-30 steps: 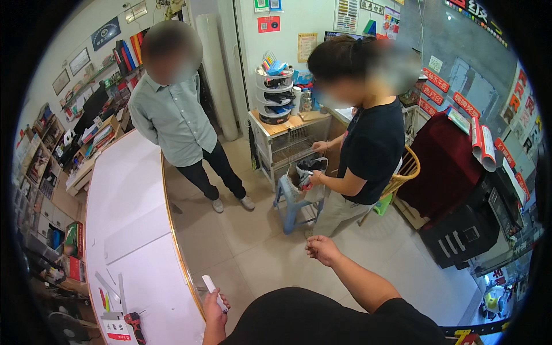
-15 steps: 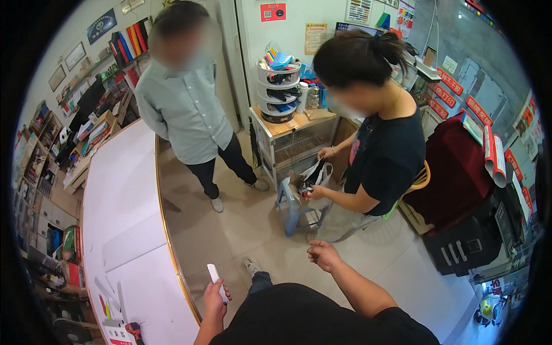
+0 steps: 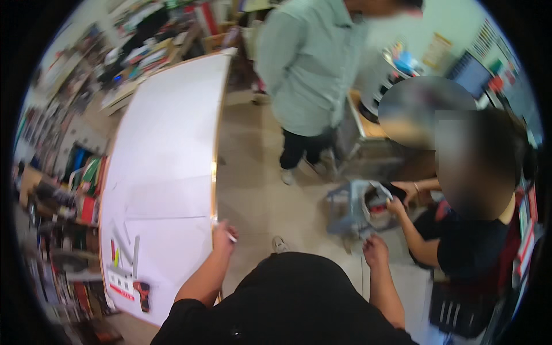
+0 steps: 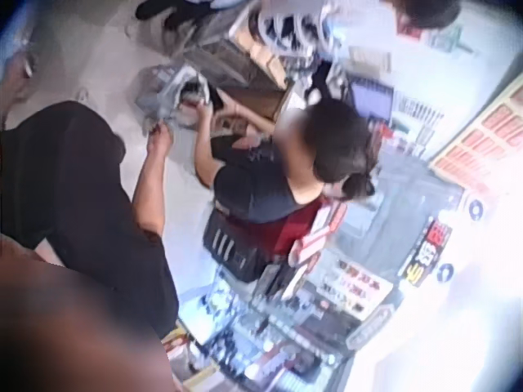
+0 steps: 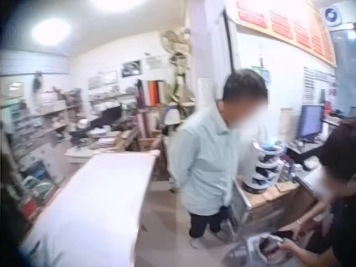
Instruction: The person assembles a sign by cutting white strips with a utility knife, positioning them on a white board, and securing them with a cordless drill. They handle screws and strips, aligning and fastening components along the board's edge.
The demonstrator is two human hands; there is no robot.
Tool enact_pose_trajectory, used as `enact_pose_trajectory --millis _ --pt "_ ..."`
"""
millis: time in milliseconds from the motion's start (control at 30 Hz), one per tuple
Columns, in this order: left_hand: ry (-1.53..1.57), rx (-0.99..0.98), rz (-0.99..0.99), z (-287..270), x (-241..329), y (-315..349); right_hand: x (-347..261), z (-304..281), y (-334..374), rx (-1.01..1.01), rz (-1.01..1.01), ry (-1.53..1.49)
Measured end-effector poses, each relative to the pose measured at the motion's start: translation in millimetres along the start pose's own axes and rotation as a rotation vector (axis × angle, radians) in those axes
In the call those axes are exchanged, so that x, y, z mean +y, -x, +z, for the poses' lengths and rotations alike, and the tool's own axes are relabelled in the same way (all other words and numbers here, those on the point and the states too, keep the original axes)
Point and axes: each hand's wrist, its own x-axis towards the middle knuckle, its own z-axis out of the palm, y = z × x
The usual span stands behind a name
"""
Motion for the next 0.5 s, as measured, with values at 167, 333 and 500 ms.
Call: enact_pose_trajectory --millis 167,333,500 --pt "0.015 0.004 -0.004 -5.1 20.4 -43.5 -18.4 13.1 -12.3 -0.035 -0.055 0.055" --pt "-0.142 0.091 -0.089 12.1 15.9 -29.7 -38.6 30.4 -28.2 0.084 -0.036 -0.041" --pt "-0.31 0.074 -0.165 19.7 10.1 -15.8 -39.7 37.6 -46.9 0.128 -0.026 -0.068"
